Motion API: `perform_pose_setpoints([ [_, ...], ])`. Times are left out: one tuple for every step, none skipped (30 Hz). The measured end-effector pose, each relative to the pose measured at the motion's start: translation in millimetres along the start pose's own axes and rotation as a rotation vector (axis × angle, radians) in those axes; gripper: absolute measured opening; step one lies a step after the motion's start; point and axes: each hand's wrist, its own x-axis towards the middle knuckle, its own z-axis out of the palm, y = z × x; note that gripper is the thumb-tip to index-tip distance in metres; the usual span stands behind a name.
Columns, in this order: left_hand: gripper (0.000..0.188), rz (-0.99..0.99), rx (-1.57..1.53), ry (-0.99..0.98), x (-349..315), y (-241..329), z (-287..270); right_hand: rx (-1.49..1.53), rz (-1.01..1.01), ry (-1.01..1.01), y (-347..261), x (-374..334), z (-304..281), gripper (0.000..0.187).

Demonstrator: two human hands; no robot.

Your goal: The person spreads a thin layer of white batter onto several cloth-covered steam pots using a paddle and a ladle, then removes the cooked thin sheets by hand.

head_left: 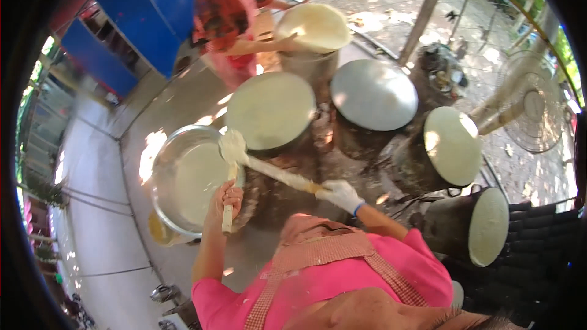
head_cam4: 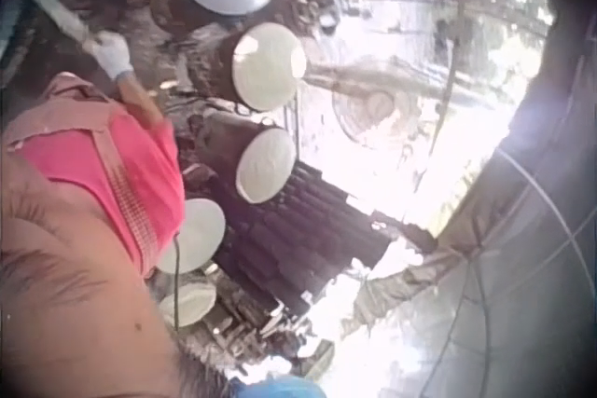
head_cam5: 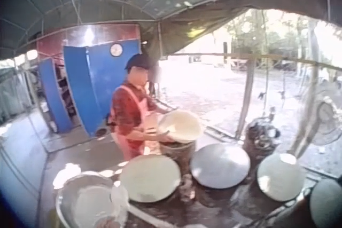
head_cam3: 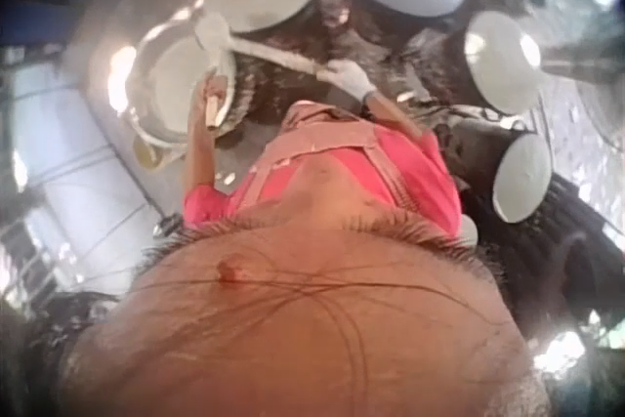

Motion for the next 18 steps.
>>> perform_pose_setpoints([
  [0.032, -0.174, 0.020, -0.127, 38, -8, -8, -0.021, -0.107, 0.081, 47, -23, -8, 0.034],
  [0.033, -0.176, -0.003, -0.081, 69, -23, -11, -0.056, -0.231, 0.174, 88, -49, -21, 0.032],
  [0.033, -0.324, -0.015, -0.164, 106, -33, -13, -0.148, -0.142, 0.224, 114, -76, -35, 0.032],
  [0.037, -0.475, -0.028, -0.238, 142, -45, -13, -0.235, -0.044, 0.273, 135, -103, -50, 0.033],
  [0.041, -0.524, -0.031, -0.295, 177, -61, -9, -0.192, 0.081, 0.351, 149, -129, -68, 0.034],
  [0.040, -0.553, -0.001, -0.314, 203, -86, 11, -0.149, 0.205, 0.429, 155, -152, -91, 0.034],
  [0.041, -0.583, 0.019, -0.314, 227, -109, 33, -0.217, 0.314, 0.476, 158, -165, -119, 0.037],
  [0.041, -0.650, 0.096, -0.297, 258, -121, 54, -0.285, 0.417, 0.515, 159, -172, -146, 0.039],
  [0.044, -0.676, 0.180, -0.204, 278, -142, 86, -0.233, 0.469, 0.607, 158, -176, -170, 0.042],
  [0.046, -0.635, 0.326, -0.127, 299, -157, 116, -0.182, 0.508, 0.697, 157, -175, -191, 0.044],
  [0.042, -0.587, 0.522, -0.073, 328, -167, 141, -0.149, 0.447, 0.847, 163, -168, -206, 0.041],
  [0.024, -0.239, 0.913, -0.128, 355, -181, 157, -0.165, 0.410, 0.965, 153, -157, -221, 0.043],
  [0.012, -0.019, 1.225, -0.146, 370, -207, 183, -0.162, 0.309, 1.021, 150, -141, -232, 0.044],
  [0.034, 0.032, 1.396, -0.169, 397, -218, 198, -0.162, 0.209, 1.077, 150, -129, -243, 0.045],
  [0.038, 0.093, 1.446, -0.148, 427, -239, 209, -0.289, 0.146, 1.029, 171, -111, -252, 0.042],
  [0.041, 0.160, 1.489, -0.110, 457, -246, 210, -0.354, 0.220, 0.957, 153, -90, -259, 0.037],
  [0.041, 0.167, 1.501, -0.122, 490, -236, 207, -0.355, 0.276, 0.911, 144, -61, -259, 0.034],
  [0.050, 0.174, 1.489, -0.106, 528, -219, 203, -0.358, 0.324, 0.856, 141, -31, -259, 0.032],
])
